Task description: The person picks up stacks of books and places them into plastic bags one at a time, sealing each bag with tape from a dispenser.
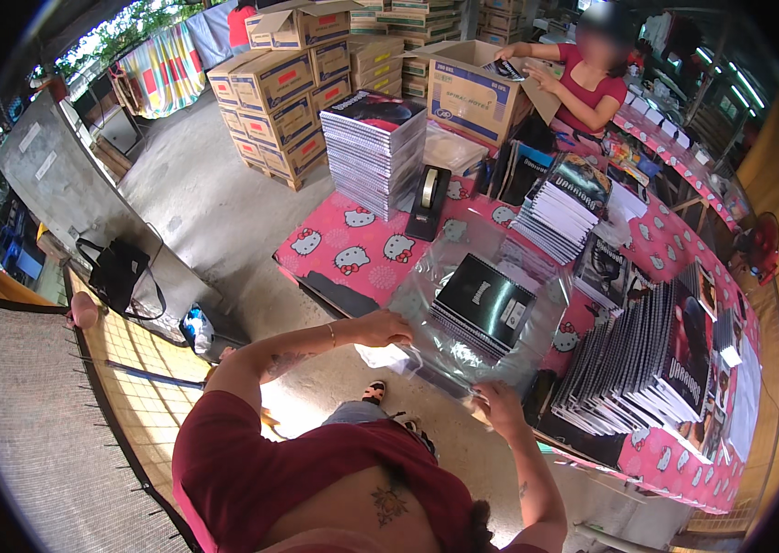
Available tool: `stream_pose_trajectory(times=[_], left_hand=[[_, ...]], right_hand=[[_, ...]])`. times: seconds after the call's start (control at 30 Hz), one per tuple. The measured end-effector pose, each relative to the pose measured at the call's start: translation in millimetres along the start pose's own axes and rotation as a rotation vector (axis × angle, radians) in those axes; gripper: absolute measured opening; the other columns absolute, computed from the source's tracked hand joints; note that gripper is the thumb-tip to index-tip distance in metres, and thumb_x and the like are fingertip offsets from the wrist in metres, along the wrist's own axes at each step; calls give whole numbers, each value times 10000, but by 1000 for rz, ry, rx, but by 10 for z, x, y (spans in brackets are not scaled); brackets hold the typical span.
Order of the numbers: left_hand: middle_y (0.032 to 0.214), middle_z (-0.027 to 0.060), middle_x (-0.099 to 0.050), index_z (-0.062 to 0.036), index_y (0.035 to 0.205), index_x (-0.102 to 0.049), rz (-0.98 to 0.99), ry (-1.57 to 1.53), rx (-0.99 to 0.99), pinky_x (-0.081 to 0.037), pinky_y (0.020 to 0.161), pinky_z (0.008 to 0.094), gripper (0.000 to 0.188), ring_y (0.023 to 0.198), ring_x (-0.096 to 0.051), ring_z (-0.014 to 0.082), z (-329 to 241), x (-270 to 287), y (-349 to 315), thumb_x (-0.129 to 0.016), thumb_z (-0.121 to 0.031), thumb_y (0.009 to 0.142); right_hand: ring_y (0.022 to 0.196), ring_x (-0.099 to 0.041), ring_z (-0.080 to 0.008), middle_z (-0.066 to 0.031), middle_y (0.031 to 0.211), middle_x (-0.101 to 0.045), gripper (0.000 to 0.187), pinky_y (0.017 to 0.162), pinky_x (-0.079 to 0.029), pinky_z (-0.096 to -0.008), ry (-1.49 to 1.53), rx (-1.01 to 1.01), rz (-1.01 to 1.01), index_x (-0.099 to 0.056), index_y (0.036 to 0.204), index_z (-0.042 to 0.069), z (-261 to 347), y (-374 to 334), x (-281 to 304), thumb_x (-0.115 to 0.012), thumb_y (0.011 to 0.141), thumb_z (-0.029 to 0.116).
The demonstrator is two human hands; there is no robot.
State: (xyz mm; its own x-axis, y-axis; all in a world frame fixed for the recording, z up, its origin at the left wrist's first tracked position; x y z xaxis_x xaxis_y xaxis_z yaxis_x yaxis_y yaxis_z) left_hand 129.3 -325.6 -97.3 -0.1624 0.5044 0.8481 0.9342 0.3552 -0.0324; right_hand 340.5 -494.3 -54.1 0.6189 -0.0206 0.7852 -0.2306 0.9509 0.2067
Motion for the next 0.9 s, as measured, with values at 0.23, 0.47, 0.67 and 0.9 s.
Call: stream_pose_trajectory(times=[0.23,0.47,0.67,0.9], left_hand=[[888,76,-683,-106,1026,-637,-67,40,-148,-502,778,460,184,885,-660,314,-96,27,66,-599,-266,943],[926,94,-668,-98,1026,-621,-216,-11,33,-508,771,425,304,882,-656,299,-100,163,260,-659,-373,901],[944,96,-677,-85,1055,-642,-122,-68,70,-526,776,364,284,860,-673,242,178,269,-2,-688,-309,886],[803,83,-689,-7,1030,-688,-566,-323,185,-514,658,284,176,720,-646,140,790,1266,754,-586,-76,904]], right_hand=[[874,-659,-375,-168,929,-679,122,724,-505,-465,-6,-114,76,-582,1058,81,-267,57,6,-590,938,99],[858,-643,-377,-136,902,-656,154,762,-507,-466,-123,-245,-49,-586,1018,100,-79,161,47,-606,935,228],[885,-673,-322,-144,952,-683,182,774,-527,-413,-147,-389,84,-642,1025,96,-552,-138,169,-594,883,199],[865,-694,-232,-139,916,-712,212,770,-508,-328,320,-558,-694,-685,1012,16,-1423,-27,964,-652,911,199]])
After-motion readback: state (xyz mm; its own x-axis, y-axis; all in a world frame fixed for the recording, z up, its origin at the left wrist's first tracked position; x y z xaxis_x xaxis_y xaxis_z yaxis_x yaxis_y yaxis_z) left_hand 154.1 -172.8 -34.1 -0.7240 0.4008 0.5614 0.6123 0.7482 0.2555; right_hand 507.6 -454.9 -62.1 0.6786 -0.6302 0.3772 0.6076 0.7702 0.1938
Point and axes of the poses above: each hand's wrist, its own y-axis towards the middle knuckle, its own x-axis out of the back of the hand, z = x × y, the point moved 9 cm from there along y, towards the middle knuckle
